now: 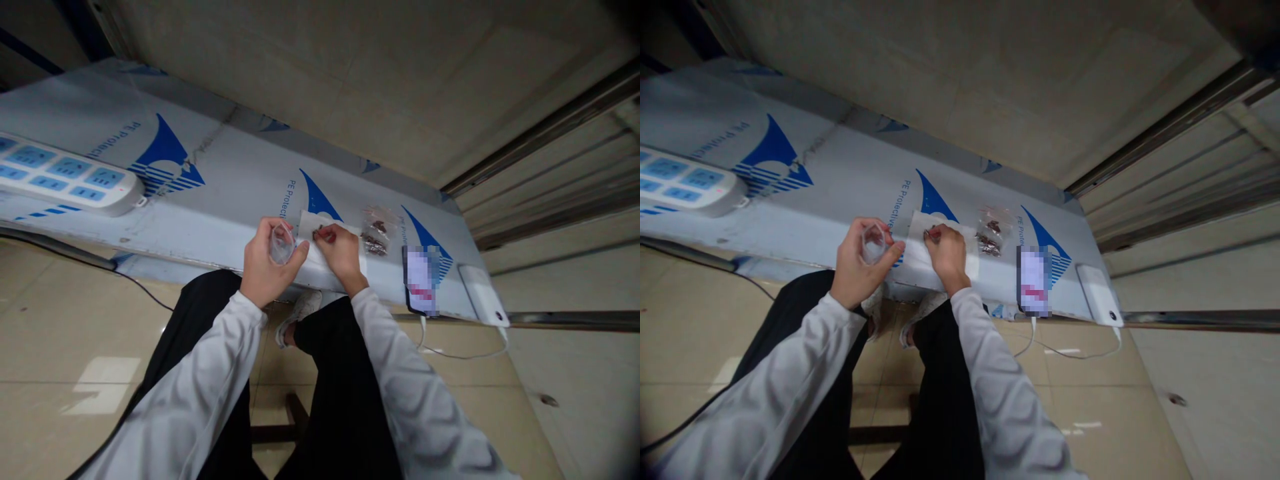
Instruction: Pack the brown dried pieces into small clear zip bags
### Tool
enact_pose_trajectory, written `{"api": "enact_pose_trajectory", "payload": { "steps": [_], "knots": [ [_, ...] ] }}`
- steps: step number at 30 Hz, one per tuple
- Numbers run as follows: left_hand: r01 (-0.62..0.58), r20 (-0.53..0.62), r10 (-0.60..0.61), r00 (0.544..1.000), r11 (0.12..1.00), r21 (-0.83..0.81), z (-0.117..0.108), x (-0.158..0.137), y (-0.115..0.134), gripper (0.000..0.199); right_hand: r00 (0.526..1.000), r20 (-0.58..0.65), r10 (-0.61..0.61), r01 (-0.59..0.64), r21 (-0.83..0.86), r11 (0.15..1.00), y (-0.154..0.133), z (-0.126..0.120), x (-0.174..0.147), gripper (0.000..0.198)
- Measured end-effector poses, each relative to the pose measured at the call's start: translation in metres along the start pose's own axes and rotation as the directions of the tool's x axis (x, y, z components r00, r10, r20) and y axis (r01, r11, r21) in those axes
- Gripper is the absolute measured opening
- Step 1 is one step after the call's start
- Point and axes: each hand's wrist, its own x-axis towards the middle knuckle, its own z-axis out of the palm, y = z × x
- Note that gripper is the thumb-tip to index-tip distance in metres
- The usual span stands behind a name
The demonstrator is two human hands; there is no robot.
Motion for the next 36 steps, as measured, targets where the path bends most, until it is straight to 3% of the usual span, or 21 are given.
{"api": "enact_pose_trajectory", "payload": {
  "steps": [7,13,25,28,31,34,36],
  "knots": [
    [-0.034,0.007,0.034,0.999,0.999,0.014,-0.003,0.000,0.002,0.025,0.999,0.024,0.042,-0.039,-0.103,0.994,-0.015,0.006,-0.001,0.012],
    [-0.027,0.036,0.025,0.999,0.998,0.055,-0.003,0.002,0.003,0.025,0.999,0.039,-0.001,0.001,0.015,1.000,-0.010,0.008,0.007,0.010],
    [-0.041,0.036,0.038,0.999,0.996,0.083,-0.002,0.002,0.004,0.026,0.998,0.054,-0.012,0.010,0.032,0.999,-0.007,0.012,0.016,0.012],
    [-0.049,0.046,0.044,0.998,0.993,0.111,-0.002,0.002,0.003,0.026,1.000,-0.005,-0.002,0.002,0.105,0.994,-0.013,0.001,0.012,0.011],
    [-0.071,0.076,0.060,0.995,0.986,0.150,0.001,0.001,0.003,0.026,0.996,-0.075,0.045,-0.016,0.348,0.937,-0.027,-0.025,-0.006,0.009],
    [-0.112,0.133,0.090,0.987,0.979,0.173,0.008,-0.004,0.005,0.028,1.000,0.010,-0.022,0.014,0.512,0.859,-0.048,-0.054,-0.032,0.014],
    [-0.158,0.184,0.127,0.975,0.973,0.166,0.013,-0.009,0.006,0.028,0.990,0.095,-0.108,0.054,0.454,0.889,-0.061,-0.067,-0.044,0.012]
  ]
}}
